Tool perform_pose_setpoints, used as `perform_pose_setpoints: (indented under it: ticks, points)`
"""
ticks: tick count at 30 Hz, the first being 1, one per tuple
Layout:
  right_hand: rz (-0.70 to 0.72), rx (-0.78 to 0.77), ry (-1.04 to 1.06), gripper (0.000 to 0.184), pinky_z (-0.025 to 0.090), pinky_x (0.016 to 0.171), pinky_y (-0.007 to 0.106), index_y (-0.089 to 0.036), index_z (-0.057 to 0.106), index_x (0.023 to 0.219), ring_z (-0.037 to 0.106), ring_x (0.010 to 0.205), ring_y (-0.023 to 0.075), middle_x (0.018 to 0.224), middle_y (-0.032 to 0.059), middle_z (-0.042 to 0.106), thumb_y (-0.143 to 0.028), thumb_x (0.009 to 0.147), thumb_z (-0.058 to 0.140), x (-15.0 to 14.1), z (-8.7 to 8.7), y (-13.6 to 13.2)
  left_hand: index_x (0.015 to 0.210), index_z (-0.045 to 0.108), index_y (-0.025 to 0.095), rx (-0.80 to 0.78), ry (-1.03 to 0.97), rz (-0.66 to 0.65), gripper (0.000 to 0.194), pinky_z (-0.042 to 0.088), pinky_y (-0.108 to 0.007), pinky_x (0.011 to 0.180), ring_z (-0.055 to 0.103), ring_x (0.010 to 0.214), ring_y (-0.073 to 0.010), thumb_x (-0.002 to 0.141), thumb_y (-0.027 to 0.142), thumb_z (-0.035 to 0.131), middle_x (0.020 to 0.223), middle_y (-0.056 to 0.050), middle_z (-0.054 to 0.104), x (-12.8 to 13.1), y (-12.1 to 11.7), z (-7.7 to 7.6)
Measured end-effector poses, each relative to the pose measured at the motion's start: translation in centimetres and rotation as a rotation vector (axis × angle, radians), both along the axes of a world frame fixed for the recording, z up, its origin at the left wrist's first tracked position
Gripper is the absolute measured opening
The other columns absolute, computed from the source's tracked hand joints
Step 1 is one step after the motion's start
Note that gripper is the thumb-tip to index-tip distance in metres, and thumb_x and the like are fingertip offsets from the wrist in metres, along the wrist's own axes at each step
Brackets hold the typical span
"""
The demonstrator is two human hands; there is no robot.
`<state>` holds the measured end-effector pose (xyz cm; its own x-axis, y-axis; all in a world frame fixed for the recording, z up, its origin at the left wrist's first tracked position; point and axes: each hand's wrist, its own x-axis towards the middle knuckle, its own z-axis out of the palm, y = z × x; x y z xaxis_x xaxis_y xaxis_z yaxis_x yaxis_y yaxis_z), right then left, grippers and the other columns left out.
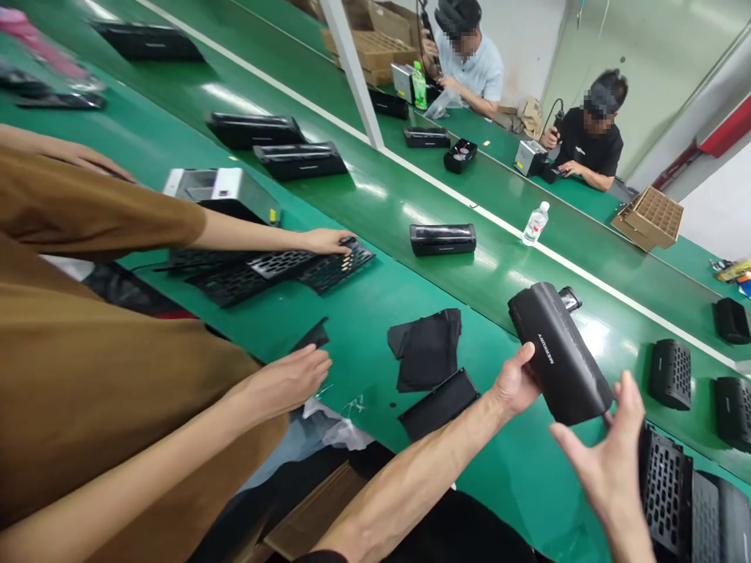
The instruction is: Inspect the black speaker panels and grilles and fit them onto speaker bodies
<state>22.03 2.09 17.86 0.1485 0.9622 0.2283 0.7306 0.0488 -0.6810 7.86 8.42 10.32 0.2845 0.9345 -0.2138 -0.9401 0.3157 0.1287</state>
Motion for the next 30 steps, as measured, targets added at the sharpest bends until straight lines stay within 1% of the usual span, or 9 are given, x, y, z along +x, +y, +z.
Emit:
perform_pose_setpoints:
  ticks: [3, 5, 9, 12, 15, 20, 26, 28, 30]
  points:
    - [-0.119, 0.201, 0.023, 0.119, 0.041, 0.118, 0.067, -0.024, 0.028, 0.165, 0.046, 0.144, 0.0448, 0.161, 0.0197, 0.037, -0.068, 0.072, 0.088, -2.3, -2.9, -0.9, 0.121, 0.073, 0.022, 0.036, 0.050, 0.068, 0.071, 0.056, -0.037, 0.089, 0.072, 0.102, -0.0261, 0.062, 0.048, 0.101, 0.110, -0.007, 0.079, 0.0, -0.1, 0.4]
    - [-0.152, 0.278, 0.050, 0.106, 0.038, 0.119, 0.068, -0.023, 0.041, 0.155, 0.051, 0.138, 0.0432, 0.150, 0.0174, 0.047, -0.067, 0.071, 0.089, -2.7, -3.2, -0.6, 0.130, 0.070, 0.027, 0.091, 0.088, 0.057, 0.078, 0.057, -0.037, 0.087, 0.073, 0.102, -0.0261, 0.062, 0.047, 0.101, 0.114, -0.006, 0.078, -0.3, 0.0, 0.5]
    - [-0.136, 0.220, 0.090, 0.096, 0.036, 0.118, 0.068, -0.022, 0.052, 0.145, 0.053, 0.134, 0.0441, 0.146, 0.0154, 0.051, -0.066, 0.070, 0.090, -0.6, -1.3, -0.7, 0.138, 0.066, 0.029, 0.266, 0.265, -0.036, 0.088, 0.056, -0.047, 0.100, 0.068, 0.125, -0.0350, 0.060, 0.054, 0.101, 0.136, -0.010, 0.072, -4.0, 2.0, 0.5]
    - [-0.108, 0.172, 0.104, 0.100, 0.035, 0.117, 0.067, -0.022, 0.054, 0.146, 0.053, 0.132, 0.0446, 0.146, 0.0151, 0.053, -0.068, 0.066, 0.092, 1.1, 0.0, -1.5, 0.151, 0.060, 0.036, 0.464, 0.483, -0.025, 0.109, 0.039, -0.053, 0.124, 0.045, 0.154, -0.0385, 0.052, 0.038, 0.106, 0.162, -0.009, 0.055, -8.2, 4.5, 1.4]
    - [-0.078, 0.153, 0.120, 0.105, 0.034, 0.117, 0.066, -0.022, 0.049, 0.152, 0.052, 0.132, 0.0443, 0.150, 0.0163, 0.051, -0.068, 0.066, 0.091, 1.9, 0.5, -1.8, 0.161, 0.051, 0.039, 0.694, 0.601, -0.152, 0.117, 0.026, -0.056, 0.132, 0.030, 0.163, -0.0404, 0.056, 0.032, 0.103, 0.171, -0.007, 0.045, -10.8, 6.4, 2.9]
    - [-0.033, 0.196, 0.101, 0.107, 0.032, 0.118, 0.066, -0.020, 0.050, 0.150, 0.051, 0.135, 0.0448, 0.150, 0.0171, 0.052, -0.066, 0.063, 0.094, 2.0, 1.2, -1.4, 0.167, 0.040, 0.038, 0.877, 0.670, -0.260, 0.115, 0.026, -0.059, 0.133, 0.027, 0.164, -0.0438, 0.068, 0.037, 0.096, 0.177, -0.006, 0.036, -11.8, 7.1, 4.5]
    - [0.004, 0.219, 0.054, 0.104, 0.030, 0.121, 0.068, -0.021, 0.047, 0.153, 0.049, 0.141, 0.0454, 0.154, 0.0177, 0.050, -0.067, 0.070, 0.090, 1.5, 2.8, -1.9, 0.171, 0.029, 0.038, 1.013, 0.821, -0.305, 0.122, 0.012, -0.053, 0.138, 0.009, 0.169, -0.0382, 0.069, 0.041, 0.096, 0.183, 0.000, 0.014, -13.1, 7.8, 6.7]
    - [0.010, 0.235, 0.042, 0.104, 0.030, 0.121, 0.069, -0.021, 0.047, 0.152, 0.050, 0.140, 0.0454, 0.155, 0.0178, 0.051, -0.067, 0.069, 0.090, 1.9, 3.0, -1.8, 0.172, 0.027, 0.037, 1.048, 0.826, -0.351, 0.123, 0.018, -0.052, 0.137, 0.016, 0.168, -0.0379, 0.070, 0.039, 0.096, 0.183, -0.003, 0.018, -13.2, 8.0, 7.7]
    - [0.022, 0.247, 0.038, 0.105, 0.030, 0.120, 0.071, -0.021, 0.047, 0.151, 0.052, 0.140, 0.0457, 0.155, 0.0182, 0.052, -0.065, 0.068, 0.092, 2.7, 3.0, -1.6, 0.171, 0.030, 0.035, 1.051, 0.795, -0.373, 0.122, 0.029, -0.054, 0.133, 0.033, 0.162, -0.0399, 0.069, 0.037, 0.097, 0.177, -0.009, 0.033, -13.1, 8.1, 8.4]
